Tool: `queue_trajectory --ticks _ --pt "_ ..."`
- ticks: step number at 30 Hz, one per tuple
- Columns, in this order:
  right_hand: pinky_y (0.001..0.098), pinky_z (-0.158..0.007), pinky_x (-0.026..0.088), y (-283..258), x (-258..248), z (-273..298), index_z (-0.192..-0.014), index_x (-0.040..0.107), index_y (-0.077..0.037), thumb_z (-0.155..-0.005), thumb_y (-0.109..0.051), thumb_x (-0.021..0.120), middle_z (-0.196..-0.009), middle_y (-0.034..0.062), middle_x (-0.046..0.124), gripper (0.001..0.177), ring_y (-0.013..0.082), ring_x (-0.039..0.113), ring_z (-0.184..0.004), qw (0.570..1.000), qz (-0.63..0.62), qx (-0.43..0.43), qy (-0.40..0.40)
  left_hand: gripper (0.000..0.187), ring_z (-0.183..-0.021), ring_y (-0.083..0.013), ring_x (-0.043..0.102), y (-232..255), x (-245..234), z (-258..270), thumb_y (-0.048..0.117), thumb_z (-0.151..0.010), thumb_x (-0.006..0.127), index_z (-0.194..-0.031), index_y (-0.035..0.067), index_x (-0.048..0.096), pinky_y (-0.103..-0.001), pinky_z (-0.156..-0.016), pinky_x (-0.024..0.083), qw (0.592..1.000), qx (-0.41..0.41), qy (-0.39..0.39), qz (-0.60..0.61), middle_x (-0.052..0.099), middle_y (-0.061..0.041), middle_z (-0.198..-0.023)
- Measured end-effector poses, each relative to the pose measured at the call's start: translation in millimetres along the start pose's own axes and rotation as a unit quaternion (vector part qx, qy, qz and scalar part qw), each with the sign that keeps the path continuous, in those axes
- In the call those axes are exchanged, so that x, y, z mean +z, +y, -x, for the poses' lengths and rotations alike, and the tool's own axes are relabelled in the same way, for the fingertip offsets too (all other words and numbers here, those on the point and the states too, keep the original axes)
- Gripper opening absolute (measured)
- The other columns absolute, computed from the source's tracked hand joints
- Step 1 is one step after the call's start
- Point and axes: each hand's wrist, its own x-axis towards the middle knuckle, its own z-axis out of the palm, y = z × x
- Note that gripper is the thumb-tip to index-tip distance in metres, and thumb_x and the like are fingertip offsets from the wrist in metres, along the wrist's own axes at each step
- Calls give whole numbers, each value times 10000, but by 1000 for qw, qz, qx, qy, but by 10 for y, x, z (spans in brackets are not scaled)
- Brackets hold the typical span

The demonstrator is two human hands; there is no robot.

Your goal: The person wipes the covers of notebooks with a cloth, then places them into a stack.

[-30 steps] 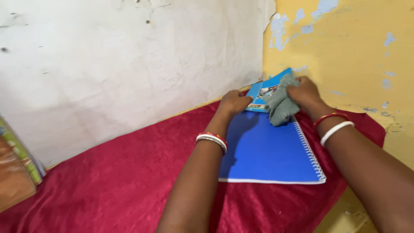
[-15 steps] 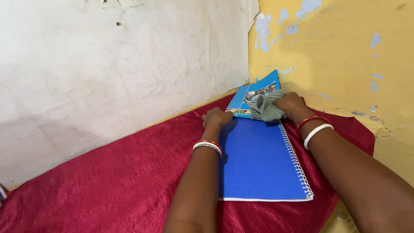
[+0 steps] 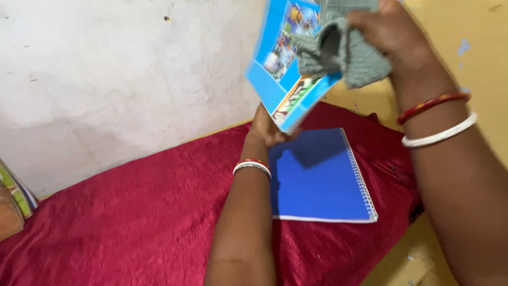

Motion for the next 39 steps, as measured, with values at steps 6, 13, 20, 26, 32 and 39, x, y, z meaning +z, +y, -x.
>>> queue_trajectory --ticks 6,13,20,26,32,39 --pt "324 -639 626 -657 172 233 -1076 727 24 -996 -47 719 -963 114 748 107 183 742 -772 1000 -9 5 -15 622 -1162 -388 619 500 564 326 499 -1073 422 -1368 -38 527 -545 -963 551 924 280 -176 195 633 -251 -1263" --pt "316 -794 610 -377 -83 861 -1137 738 49 -1010 -134 711 -1042 110 754 225 187 739 -903 982 -139 27 124 1098 -1067 -410 684 709 1159 1232 827 -920 334 -1350 -171 484 -522 -883 606 944 227 -91 223 624 -344 -1237" --pt "256 -895 556 -588 119 1919 -1304 686 -45 -1020 -176 588 -1167 23 735 329 109 693 -1021 983 -16 103 148 449 -1053 -354 695 35 1047 2074 156 -980 646 -1343 -82 530 -510 -932 599 948 254 -115 155 657 -243 -1209" --pt "295 -939 589 -1020 1045 2522 -1383 581 -28 -1008 -66 583 -1239 78 702 376 149 700 -1078 977 -74 126 158 389 -1022 -331 703 -97 769 2908 164 -1002 625 -1301 -79 566 -483 -917 604 953 239 -95 162 685 -214 -1166" --pt "287 -903 557 -1607 1147 2936 -1412 582 -86 -974 41 505 -1227 89 698 462 154 683 -1062 924 196 157 288 397 -1064 -307 702 -184 713 3692 155 -1037 571 -1359 -74 527 -460 -937 603 944 282 -84 148 671 -206 -1225" --pt "302 -1118 576 -2019 1511 2970 -1407 651 -19 -972 158 422 -1377 129 693 522 187 705 -1251 942 191 -64 266 397 -1058 -302 698 -310 919 3963 153 -1026 546 -1367 -49 525 -452 -916 604 962 231 -95 112 676 -201 -1206"
